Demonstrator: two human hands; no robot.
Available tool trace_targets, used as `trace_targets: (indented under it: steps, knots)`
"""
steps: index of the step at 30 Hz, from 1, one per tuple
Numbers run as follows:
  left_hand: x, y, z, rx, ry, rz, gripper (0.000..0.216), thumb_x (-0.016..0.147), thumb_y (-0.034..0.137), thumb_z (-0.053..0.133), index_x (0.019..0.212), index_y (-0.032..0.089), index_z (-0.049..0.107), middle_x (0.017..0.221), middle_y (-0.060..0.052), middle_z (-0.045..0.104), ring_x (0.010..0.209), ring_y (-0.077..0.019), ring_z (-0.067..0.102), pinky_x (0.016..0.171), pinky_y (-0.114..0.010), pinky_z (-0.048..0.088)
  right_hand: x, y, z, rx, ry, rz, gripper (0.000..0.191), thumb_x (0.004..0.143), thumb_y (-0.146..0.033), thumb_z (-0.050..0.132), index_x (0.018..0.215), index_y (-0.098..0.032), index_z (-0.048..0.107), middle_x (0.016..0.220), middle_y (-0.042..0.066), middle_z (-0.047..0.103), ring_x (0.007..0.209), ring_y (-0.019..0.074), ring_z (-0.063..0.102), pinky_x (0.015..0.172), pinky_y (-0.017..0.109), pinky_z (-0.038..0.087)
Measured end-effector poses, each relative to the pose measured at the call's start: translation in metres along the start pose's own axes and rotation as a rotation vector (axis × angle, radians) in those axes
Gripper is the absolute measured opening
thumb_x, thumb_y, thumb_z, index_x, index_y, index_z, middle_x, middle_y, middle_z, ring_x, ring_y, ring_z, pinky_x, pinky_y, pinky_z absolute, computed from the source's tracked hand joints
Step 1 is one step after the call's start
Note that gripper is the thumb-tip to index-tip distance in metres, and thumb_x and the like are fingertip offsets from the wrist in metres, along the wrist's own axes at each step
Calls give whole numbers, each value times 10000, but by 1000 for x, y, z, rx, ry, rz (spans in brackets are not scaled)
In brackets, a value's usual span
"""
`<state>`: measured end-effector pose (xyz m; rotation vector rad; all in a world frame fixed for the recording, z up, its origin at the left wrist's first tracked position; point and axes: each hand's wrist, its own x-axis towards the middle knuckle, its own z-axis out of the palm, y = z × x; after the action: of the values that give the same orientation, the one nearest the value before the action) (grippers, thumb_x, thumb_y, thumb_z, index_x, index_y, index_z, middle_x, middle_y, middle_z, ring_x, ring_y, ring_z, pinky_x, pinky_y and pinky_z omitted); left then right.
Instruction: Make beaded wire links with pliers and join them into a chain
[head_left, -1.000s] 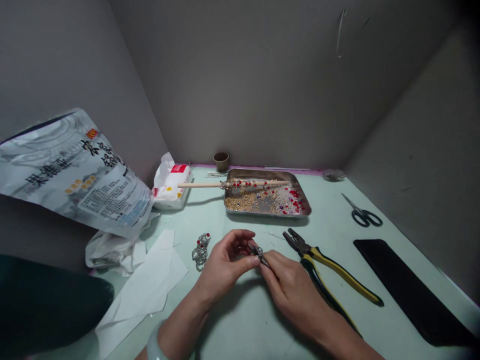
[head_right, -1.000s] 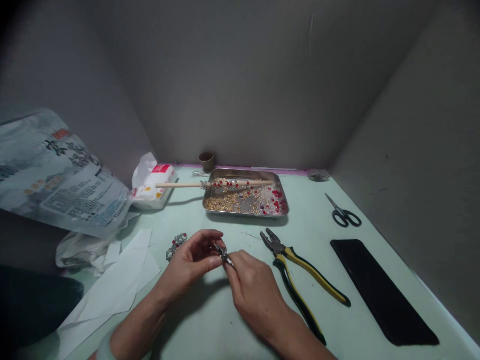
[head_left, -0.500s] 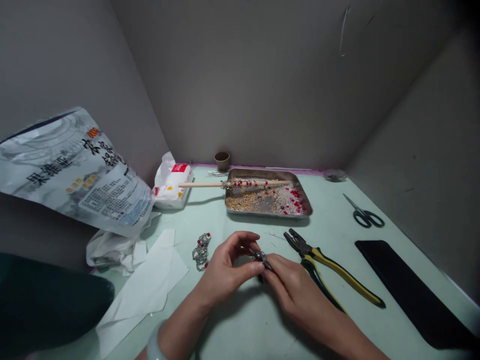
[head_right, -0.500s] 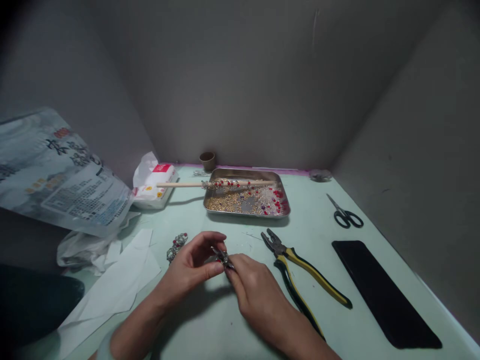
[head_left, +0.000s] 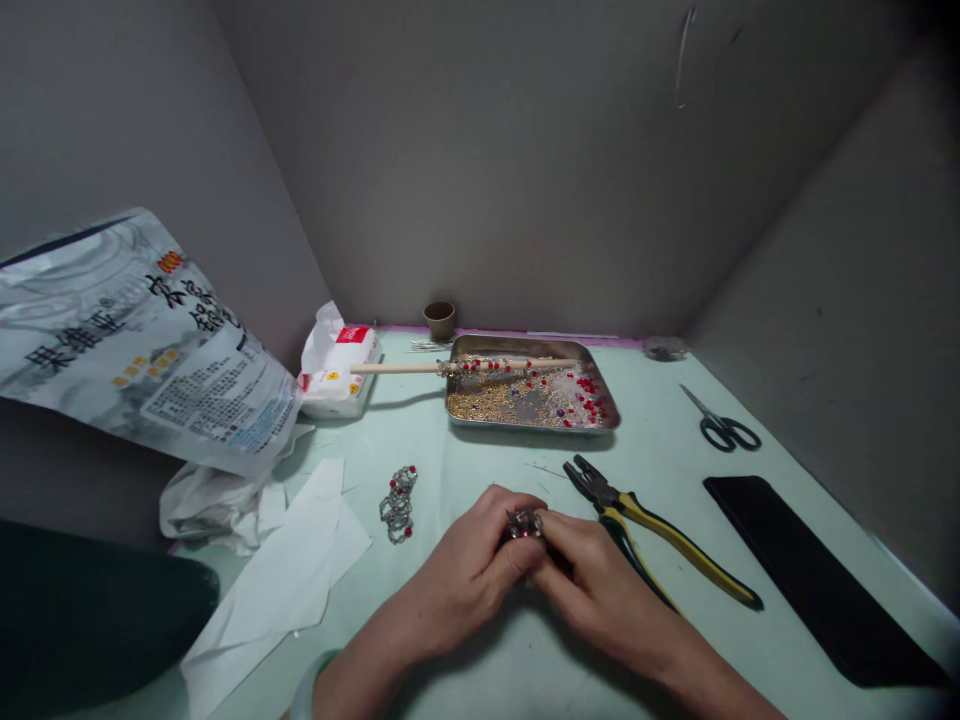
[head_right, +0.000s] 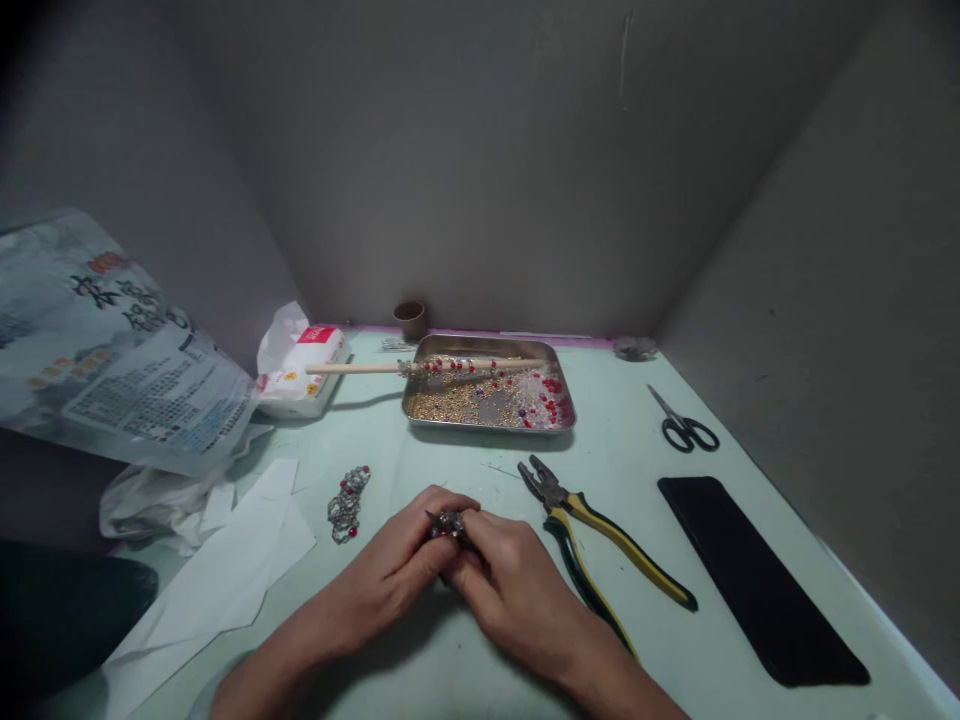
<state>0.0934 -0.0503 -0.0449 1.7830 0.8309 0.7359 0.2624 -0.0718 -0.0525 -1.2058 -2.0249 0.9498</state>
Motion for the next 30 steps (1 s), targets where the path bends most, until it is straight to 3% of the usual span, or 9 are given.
trace_targets:
  steps: [9,16,26,30]
  knots:
    - [-2,0,5,47,65,48,329,903,270,477,1215,201,553,1072,-91,522,987,-207,523,896,-362,424,-3,9,11,-114,171,-98,136,826,-130,452,722,-180,524,665,14,614,570,119,527,553,225,368]
    - [-2,0,3,89,52,9,385,892,294,499,1264,215,559,1064,-99,512,988,-216,526,878,-360,430,-1,18,14,-241,194,-179,157,841,-174,454,730,-164,564,669,47,637,596,142,572,574,237,394]
    - [2,-5,6,-28,206,-40,309,826,307,608,1114,216,672,1010,-89,583,938,-210,558,857,-372,438,5,12,4,-90,108,43,131,811,-148,471,753,-165,588,635,-5,609,557,117,507,545,219,348]
    - [3,-4,8,43,264,-39,273,798,312,642,1046,217,706,971,-93,609,927,-219,565,852,-386,438,5,9,-4,-75,46,112,164,803,-126,466,794,-166,625,647,-18,607,565,109,481,544,215,337]
